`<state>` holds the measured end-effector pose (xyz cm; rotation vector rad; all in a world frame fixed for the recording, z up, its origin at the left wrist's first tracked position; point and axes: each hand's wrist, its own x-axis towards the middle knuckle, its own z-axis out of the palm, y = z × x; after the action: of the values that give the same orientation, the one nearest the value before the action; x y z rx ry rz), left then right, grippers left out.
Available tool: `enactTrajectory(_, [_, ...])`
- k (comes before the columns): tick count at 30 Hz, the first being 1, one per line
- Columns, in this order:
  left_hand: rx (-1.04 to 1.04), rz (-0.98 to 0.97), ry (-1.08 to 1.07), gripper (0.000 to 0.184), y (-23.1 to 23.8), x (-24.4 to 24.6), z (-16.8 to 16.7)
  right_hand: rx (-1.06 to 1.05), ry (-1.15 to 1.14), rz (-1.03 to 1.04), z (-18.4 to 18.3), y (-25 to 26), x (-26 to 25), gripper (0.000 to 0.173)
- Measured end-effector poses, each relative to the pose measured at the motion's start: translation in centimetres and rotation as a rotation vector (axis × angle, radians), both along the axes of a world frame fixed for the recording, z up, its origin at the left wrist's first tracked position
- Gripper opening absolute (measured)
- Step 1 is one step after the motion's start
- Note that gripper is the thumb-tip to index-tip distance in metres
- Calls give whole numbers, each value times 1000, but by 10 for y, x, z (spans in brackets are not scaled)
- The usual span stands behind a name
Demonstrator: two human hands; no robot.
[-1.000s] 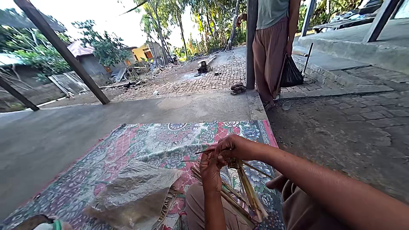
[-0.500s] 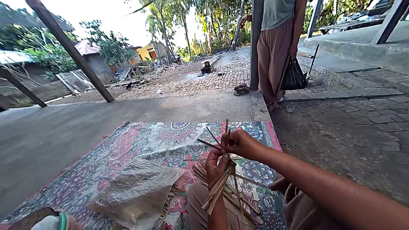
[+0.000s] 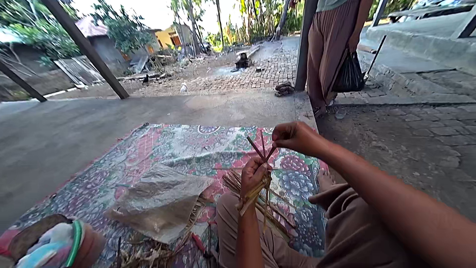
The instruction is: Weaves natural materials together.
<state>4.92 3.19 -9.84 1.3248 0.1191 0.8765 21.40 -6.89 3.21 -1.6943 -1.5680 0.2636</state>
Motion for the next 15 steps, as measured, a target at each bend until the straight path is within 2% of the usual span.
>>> enactTrajectory(2, [-57, 17, 25, 8, -2, 0, 3, 49, -146, -42, 3, -4, -2, 5])
enactTrajectory(4, [-93, 31, 49, 8, -2, 0, 4, 130, -401, -41, 6, -8, -3, 10])
enactTrajectory(8, [-130, 17, 70, 7, -1, -3, 2, 231, -703, 95, -4, -8, -8, 13])
enactTrajectory(12, [-103, -34, 87, 7, 2, -5, -1, 69, -787, 145, -33, -3, -14, 11])
enactTrajectory(15, [-10, -8, 202, 9, 8, -4, -4, -54, -812, 144, -44, -1, -16, 17])
